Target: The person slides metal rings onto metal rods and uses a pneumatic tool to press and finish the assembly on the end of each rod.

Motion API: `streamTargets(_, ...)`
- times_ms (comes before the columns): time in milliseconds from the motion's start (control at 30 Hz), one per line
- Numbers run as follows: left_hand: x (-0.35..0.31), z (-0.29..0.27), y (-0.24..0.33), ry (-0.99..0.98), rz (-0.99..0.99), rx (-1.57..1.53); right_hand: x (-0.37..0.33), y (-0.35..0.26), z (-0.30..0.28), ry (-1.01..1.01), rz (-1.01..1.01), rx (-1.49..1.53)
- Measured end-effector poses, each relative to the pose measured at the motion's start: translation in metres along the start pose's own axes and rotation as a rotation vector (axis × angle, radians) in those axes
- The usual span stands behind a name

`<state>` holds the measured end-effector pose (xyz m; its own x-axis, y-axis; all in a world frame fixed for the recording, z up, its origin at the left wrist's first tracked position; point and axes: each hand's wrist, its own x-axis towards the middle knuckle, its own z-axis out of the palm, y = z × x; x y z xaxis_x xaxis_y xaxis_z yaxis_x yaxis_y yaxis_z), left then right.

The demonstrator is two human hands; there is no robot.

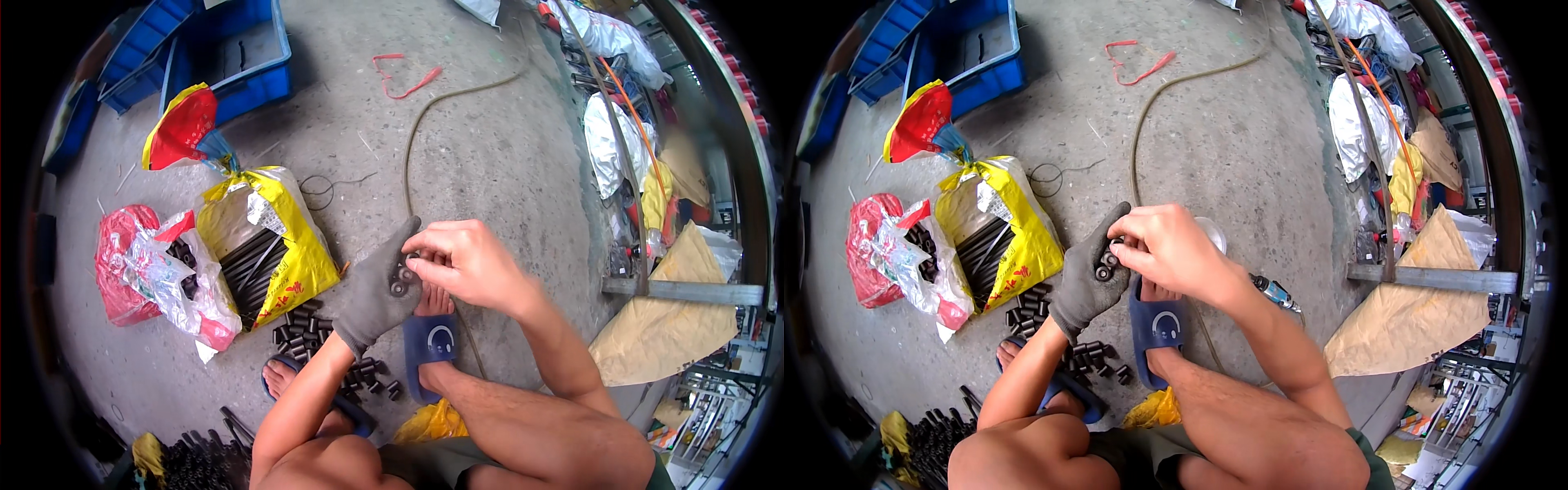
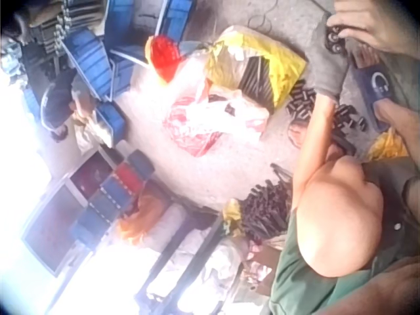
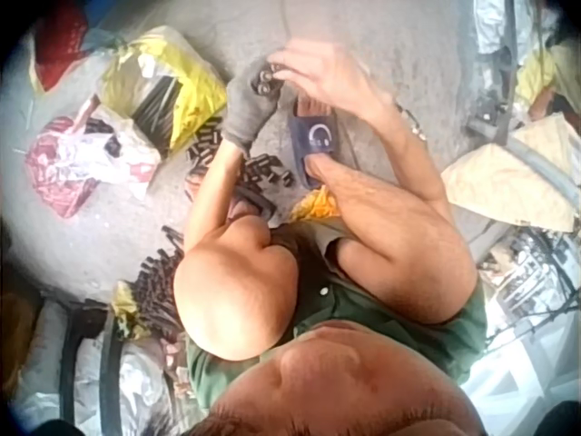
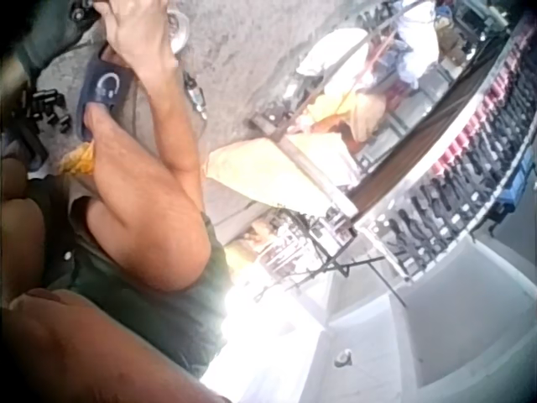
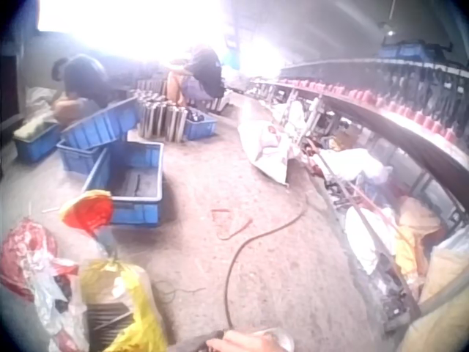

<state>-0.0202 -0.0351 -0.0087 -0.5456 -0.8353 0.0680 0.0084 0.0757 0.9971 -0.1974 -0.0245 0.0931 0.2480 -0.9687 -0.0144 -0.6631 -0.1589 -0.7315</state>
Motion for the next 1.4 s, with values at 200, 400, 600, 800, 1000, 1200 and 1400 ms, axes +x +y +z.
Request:
streamTargets(200,0.0,-0.003,-0.005,0.157,0.023,0.168,-0.005,-0.013,0.004,0.136,-0.159,-0.146)
streamTargets(400,-0.007,-0.005,-0.013,0.134,0.049,0.109,-0.005,-0.011,0.001,0.151,-0.213,-0.165)
streamTargets(600,-0.002,-0.009,-0.006,0.125,0.002,0.113,-0.02,-0.008,-0.014,0.145,-0.063,0.041)
streamTargets(800,-0.002,-0.008,0.001,0.097,-0.061,0.086,-0.034,0.011,0.004,0.232,0.282,0.393)
streamTargets(1000,-0.001,-0.009,-0.002,0.081,0.065,0.297,-0.039,0.013,0.012,0.273,0.326,0.459)
streamTargets(1200,-0.002,-0.011,-0.005,0.062,0.03,0.238,-0.035,-0.001,0.012,0.202,0.195,0.326)
streamTargets(1400,0.0,-0.012,-0.005,-0.018,-0.003,0.157,-0.026,-0.018,-0.002,0.144,-0.123,-0.117)
